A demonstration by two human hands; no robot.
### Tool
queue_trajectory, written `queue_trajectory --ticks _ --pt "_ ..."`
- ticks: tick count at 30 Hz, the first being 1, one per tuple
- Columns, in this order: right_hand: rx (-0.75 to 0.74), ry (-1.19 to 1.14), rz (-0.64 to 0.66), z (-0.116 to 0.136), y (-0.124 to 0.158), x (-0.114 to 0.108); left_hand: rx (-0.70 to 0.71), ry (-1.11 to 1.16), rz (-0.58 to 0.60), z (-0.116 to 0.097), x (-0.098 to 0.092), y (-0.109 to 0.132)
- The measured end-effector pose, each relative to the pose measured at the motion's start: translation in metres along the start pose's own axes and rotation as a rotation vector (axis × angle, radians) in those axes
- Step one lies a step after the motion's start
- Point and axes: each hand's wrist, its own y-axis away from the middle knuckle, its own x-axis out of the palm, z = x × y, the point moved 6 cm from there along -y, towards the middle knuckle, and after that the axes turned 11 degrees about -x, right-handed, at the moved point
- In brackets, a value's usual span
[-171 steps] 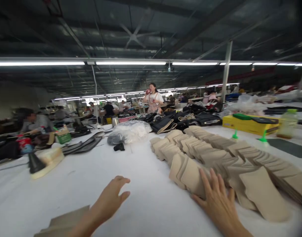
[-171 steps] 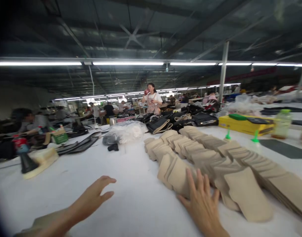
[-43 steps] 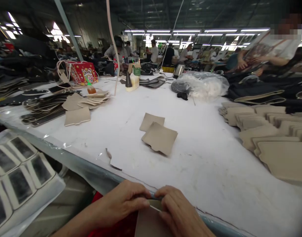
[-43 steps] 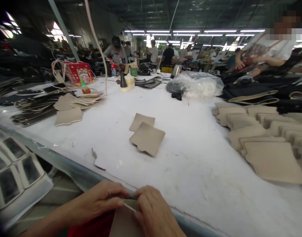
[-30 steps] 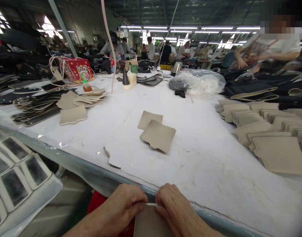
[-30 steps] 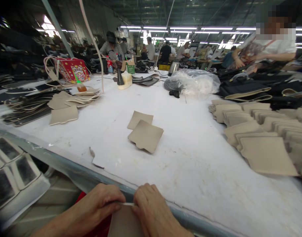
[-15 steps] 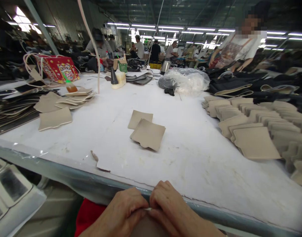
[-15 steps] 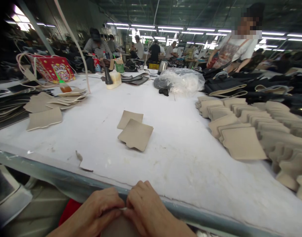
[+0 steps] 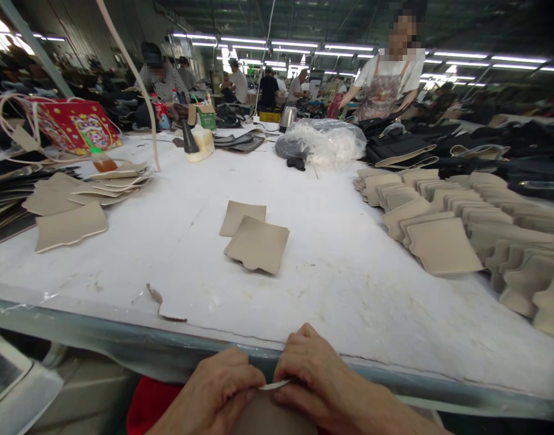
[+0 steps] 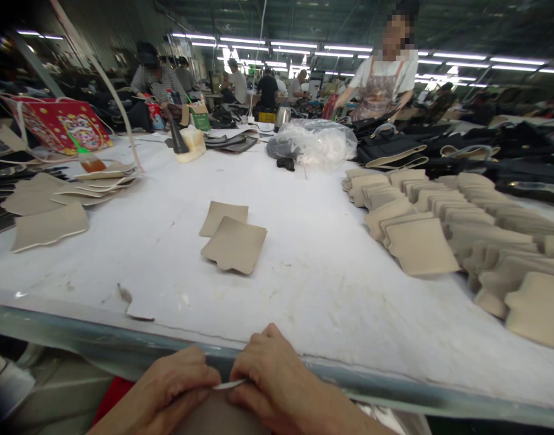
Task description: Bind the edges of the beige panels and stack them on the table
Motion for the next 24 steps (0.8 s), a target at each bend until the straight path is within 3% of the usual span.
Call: queue_trajectory --ticks 6,11,19,24 --pt "0.09 -0.041 -0.035 -0.005 0.008 -0.007 -0.025 -0.118 -0.001 -0.005 0.001 -0.006" --pt "0.034 -0.03 -0.04 -0.003 0.008 -0.005 0.106 -0.29 -0.01 -0.021 0.016 -0.017" --pt "0.028 0.027 -0.017 -0.008 0.023 -0.013 0.15 -0.109 -0.115 -0.009 0.016 -0.018" --pt "0.003 0.071 -0.034 -0.009 0.019 -0.011 0.064 -0.092 -0.09 -0.006 0.014 -0.022"
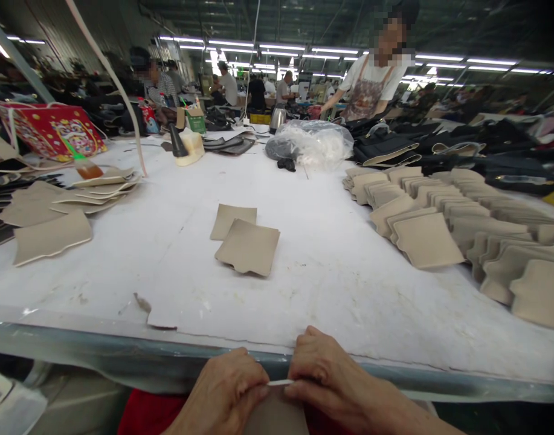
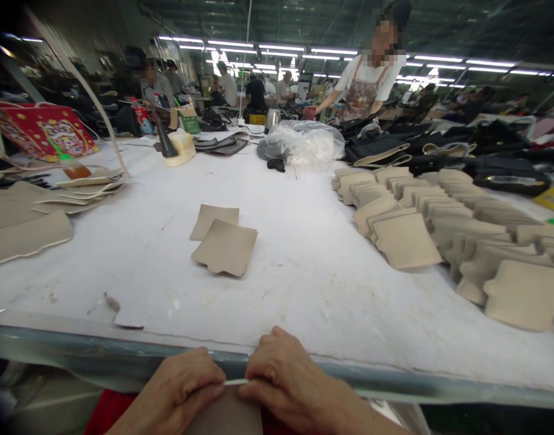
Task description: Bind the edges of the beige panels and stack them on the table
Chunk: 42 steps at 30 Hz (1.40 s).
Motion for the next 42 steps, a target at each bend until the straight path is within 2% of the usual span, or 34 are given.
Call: queue_trajectory --ticks 5,9,13,18,23,25,28,30,35,39,42 --pt "-0.006 0.007 0.046 -0.002 -0.005 0.008 -0.029 -0.008 0.024 -0.004 0.0 -0.002" --pt "-0.012 -0.008 0.023 -0.002 0.0 0.011 -0.07 0.027 0.067 0.011 -0.002 0.007" --pt "0.06 -0.106 -0.028 -0.006 0.004 0.01 -0.098 0.031 0.019 0.026 -0.013 0.019" --pt "0.084 -0.064 0.037 0.0 -0.004 0.009 -0.042 -0.021 -0.06 0.022 -0.017 0.02" --pt "0.112 0.036 0.152 0.014 -0.02 0.018 -0.023 0.016 0.016 0.014 -0.01 0.016" --pt "0.137 0.05 0.147 0.016 -0.024 0.02 -0.092 0.077 0.066 0.016 -0.009 0.017" --pt "0.157 0.055 0.122 0.017 -0.027 0.02 -0.268 0.183 0.14 0.024 -0.008 0.022" --pt "0.158 0.058 0.136 0.017 -0.028 0.02 -0.317 0.218 0.139 0.027 -0.008 0.024" --pt "0.132 0.026 0.169 0.016 -0.03 0.024 -0.271 0.274 0.061 0.025 -0.005 0.023" --pt "0.075 0.025 0.2 0.015 -0.034 0.029 -0.224 0.275 0.065 0.022 -0.001 0.021" --pt "0.061 0.008 0.177 0.014 -0.035 0.029 -0.232 0.25 0.077 0.022 -0.002 0.02"
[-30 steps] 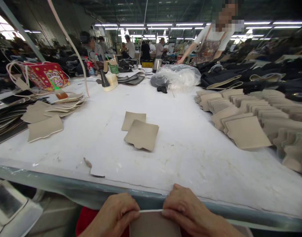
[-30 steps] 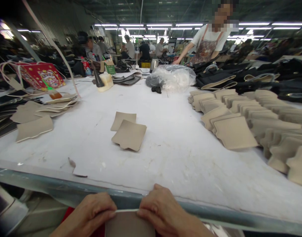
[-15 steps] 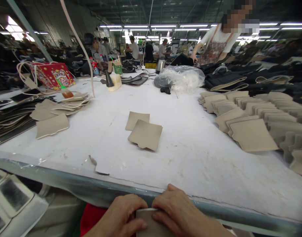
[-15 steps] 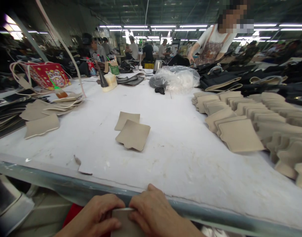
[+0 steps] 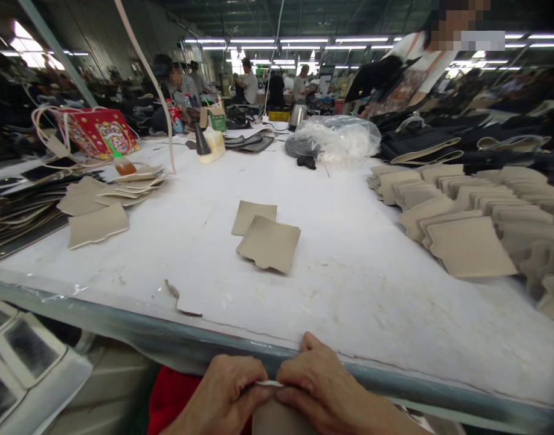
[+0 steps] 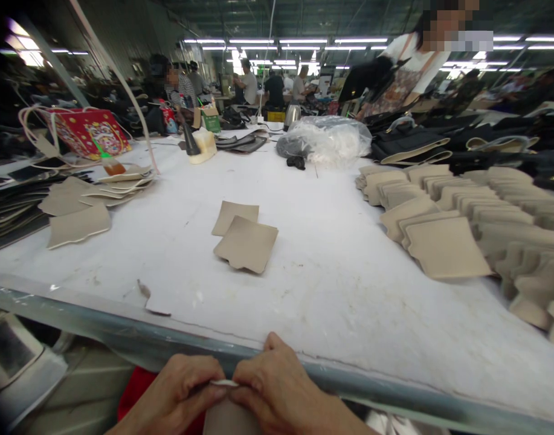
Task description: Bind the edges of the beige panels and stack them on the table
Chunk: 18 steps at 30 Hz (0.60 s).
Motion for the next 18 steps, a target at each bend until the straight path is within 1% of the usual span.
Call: queue_trajectory --ticks 3,6,10,13,15,18 --pt "-0.01 -0.019 -0.029 -0.001 0.002 0.001 -0.008 -0.005 -0.011 -0.002 -0.002 -0.001" --pt "-0.034 -0.021 -0.016 -0.003 0.004 0.005 -0.017 0.0 -0.017 -0.003 -0.003 -0.003" --pt "-0.06 0.024 0.001 -0.006 0.004 0.008 -0.01 0.019 -0.016 -0.004 -0.004 -0.003" --pt "-0.044 0.091 -0.025 -0.01 -0.002 0.014 -0.004 0.057 -0.001 -0.005 -0.006 -0.004" --pt "-0.002 0.155 -0.005 -0.019 -0.008 0.026 0.001 0.038 0.001 -0.002 -0.007 -0.007" --pt "0.075 0.202 0.02 -0.045 -0.01 0.045 -0.012 -0.017 -0.028 0.01 -0.009 -0.014"
